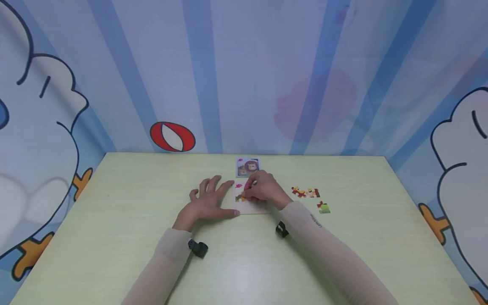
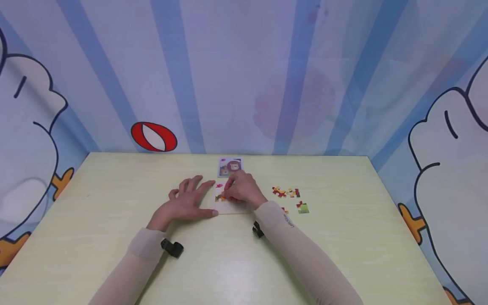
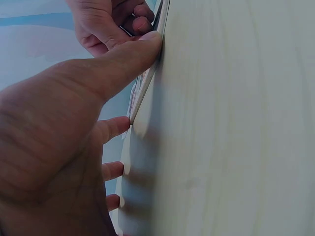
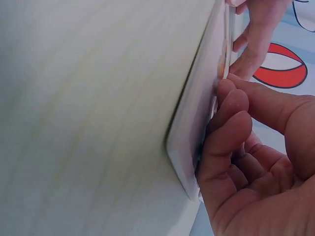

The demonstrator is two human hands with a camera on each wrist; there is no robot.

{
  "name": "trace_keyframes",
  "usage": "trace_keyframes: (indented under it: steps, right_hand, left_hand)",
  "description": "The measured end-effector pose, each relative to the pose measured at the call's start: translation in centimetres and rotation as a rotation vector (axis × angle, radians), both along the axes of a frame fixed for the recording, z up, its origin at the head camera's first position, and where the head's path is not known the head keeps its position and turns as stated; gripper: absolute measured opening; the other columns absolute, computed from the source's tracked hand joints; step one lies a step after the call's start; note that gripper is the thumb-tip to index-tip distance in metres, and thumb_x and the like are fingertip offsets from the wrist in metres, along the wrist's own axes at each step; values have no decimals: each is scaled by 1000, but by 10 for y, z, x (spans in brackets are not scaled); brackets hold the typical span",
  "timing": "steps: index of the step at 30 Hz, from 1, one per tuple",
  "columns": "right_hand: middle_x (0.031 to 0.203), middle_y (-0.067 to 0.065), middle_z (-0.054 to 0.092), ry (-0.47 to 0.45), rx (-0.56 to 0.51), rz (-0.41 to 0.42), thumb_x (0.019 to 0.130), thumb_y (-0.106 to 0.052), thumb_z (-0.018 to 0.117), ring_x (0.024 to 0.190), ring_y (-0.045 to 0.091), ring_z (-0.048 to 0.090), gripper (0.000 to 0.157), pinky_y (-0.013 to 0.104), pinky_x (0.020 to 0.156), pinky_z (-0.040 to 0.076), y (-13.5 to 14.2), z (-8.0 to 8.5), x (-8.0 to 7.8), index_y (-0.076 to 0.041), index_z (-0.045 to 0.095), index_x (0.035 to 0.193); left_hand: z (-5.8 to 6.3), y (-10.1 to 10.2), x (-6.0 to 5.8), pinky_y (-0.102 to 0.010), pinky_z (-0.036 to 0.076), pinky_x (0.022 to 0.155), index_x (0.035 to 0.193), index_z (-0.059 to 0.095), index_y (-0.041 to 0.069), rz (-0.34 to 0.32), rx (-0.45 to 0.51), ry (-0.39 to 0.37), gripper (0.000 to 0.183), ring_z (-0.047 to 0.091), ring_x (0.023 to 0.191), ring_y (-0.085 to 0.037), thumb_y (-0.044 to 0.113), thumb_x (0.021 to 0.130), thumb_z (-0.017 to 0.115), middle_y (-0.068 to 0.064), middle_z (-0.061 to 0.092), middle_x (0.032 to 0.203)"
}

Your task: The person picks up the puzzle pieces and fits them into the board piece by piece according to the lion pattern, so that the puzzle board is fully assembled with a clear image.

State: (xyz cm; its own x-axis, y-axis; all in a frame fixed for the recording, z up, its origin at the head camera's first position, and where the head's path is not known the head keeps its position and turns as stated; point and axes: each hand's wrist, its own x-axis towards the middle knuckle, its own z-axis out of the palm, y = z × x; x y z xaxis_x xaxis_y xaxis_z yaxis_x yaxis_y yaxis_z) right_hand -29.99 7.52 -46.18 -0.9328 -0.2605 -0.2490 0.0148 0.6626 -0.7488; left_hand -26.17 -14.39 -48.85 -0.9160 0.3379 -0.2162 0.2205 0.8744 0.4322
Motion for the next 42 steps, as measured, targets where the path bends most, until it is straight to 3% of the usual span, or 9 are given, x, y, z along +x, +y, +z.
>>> trace_keyframes:
  steps: [6, 13, 17, 22, 29, 35, 42]
  right_hand:
    - [76, 4, 75, -37, -136, -17, 93, -16, 83, 63, 13, 62, 9, 27, 60, 52, 16, 7, 0, -7, 80, 92]
    - [92, 16, 81, -41, -167, -24, 97, -22, 78, 78, 31, 71, 15, 38, 70, 59, 48, 22, -3, -8, 80, 103]
    - [99, 18, 81, -42, -145, -29, 98, -24, 77, 82, 35, 72, 19, 40, 68, 58, 68, 27, -4, -8, 79, 108]
    - [95, 16, 78, -87, -85, -68, 99, -28, 77, 65, 27, 59, 21, 37, 54, 42, 89, 32, -6, -12, 79, 113]
    - [105, 19, 79, -83, -63, -86, 99, -23, 77, 82, 31, 71, 24, 44, 75, 60, 114, 34, -6, -7, 77, 117]
    - [105, 17, 79, -63, -21, -86, 100, -22, 75, 84, 30, 70, 27, 41, 75, 57, 130, 28, -4, -5, 77, 120]
    - [97, 13, 76, -42, -2, -83, 100, -19, 74, 73, 23, 59, 28, 37, 69, 52, 145, 20, -3, -2, 76, 122]
  left_hand:
    - [-1, 1, 0, -83, 15, 120, 170, 27, 35, 0, -4, 2, 102, 6, 163, -49, 68, 87, 75, -12, 10, 180]
    - [-3, 1, -1, -83, 14, 121, 170, 26, 35, 3, 3, 5, 102, 6, 163, -49, 67, 87, 76, -13, 10, 180]
    - [-4, 0, -1, -83, 14, 120, 170, 26, 34, 4, 12, 2, 103, 6, 163, -49, 66, 86, 76, -13, 9, 180]
    - [-3, -1, -1, -83, 13, 121, 170, 26, 34, 9, 16, 0, 103, 5, 163, -47, 67, 86, 76, -12, 9, 180]
    - [-2, -1, -1, -83, 12, 121, 170, 26, 33, 11, 25, -6, 103, 5, 163, -47, 65, 86, 77, -13, 8, 180]
    - [-1, 0, 0, -83, 12, 121, 170, 27, 32, 12, 31, -7, 103, 5, 163, -48, 64, 86, 77, -13, 8, 181]
    - [-2, 0, 0, -83, 10, 122, 170, 26, 33, 14, 30, -16, 103, 3, 164, -48, 64, 86, 77, -12, 8, 181]
